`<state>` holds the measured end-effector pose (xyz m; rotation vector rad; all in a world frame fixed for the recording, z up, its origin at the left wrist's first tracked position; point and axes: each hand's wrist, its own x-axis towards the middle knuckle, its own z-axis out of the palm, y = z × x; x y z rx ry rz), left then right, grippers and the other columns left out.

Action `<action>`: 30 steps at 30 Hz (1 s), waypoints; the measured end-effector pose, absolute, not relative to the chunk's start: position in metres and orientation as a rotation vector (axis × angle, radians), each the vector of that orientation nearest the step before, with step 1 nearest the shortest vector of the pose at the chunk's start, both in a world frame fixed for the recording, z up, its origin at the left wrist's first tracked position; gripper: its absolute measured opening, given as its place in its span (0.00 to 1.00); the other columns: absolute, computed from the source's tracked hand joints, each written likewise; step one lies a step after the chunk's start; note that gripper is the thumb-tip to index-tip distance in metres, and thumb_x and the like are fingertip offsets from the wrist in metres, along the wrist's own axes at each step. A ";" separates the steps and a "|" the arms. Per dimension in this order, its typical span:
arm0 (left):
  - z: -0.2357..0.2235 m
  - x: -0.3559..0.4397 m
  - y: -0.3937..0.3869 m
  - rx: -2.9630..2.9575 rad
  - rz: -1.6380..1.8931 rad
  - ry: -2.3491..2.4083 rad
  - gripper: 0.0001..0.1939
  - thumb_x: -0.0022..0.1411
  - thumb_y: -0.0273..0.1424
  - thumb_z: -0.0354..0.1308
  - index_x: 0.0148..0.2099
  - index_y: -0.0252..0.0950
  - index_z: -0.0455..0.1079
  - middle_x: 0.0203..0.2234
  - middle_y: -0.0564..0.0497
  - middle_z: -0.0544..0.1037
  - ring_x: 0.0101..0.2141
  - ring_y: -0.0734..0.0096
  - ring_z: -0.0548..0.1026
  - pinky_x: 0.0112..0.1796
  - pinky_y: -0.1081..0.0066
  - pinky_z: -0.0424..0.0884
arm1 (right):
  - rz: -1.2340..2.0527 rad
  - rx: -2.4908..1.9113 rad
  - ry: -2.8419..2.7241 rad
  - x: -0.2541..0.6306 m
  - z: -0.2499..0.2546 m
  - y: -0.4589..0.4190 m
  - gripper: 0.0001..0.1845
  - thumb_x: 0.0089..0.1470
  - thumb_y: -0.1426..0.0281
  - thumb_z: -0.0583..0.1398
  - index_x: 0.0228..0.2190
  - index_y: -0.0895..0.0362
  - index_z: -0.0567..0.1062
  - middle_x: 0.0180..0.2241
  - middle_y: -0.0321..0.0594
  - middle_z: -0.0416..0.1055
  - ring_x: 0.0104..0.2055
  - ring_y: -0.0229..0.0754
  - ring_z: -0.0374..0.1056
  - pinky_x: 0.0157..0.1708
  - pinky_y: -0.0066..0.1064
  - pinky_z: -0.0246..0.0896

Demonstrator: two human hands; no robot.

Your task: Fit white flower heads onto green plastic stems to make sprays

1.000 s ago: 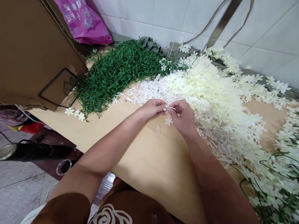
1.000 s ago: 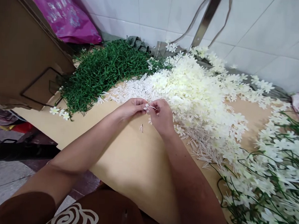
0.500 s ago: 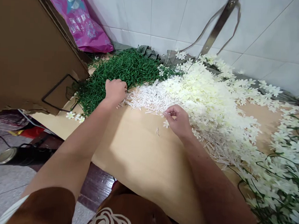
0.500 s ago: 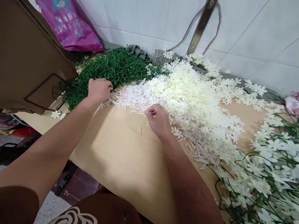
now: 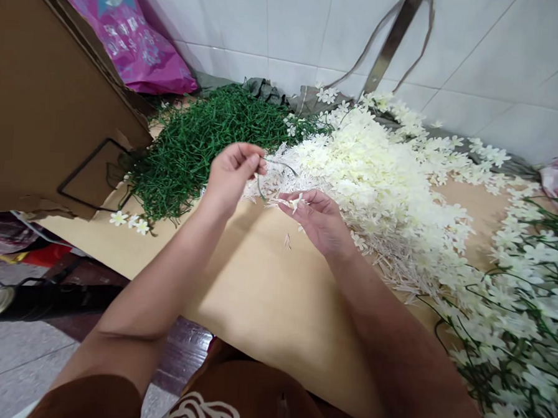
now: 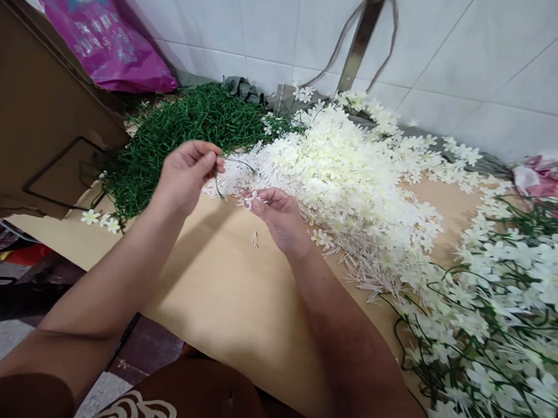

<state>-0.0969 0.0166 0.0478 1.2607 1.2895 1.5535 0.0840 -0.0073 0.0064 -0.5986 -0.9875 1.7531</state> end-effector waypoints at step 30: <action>0.018 -0.093 -0.008 1.265 0.985 1.035 0.23 0.42 0.48 0.71 0.26 0.32 0.74 0.18 0.54 0.69 0.23 0.79 0.63 0.28 0.74 0.58 | 1.975 -0.891 -1.554 0.087 -0.001 -0.002 0.18 0.32 0.63 0.73 0.21 0.59 0.72 0.17 0.30 0.70 0.21 0.30 0.64 0.25 0.25 0.60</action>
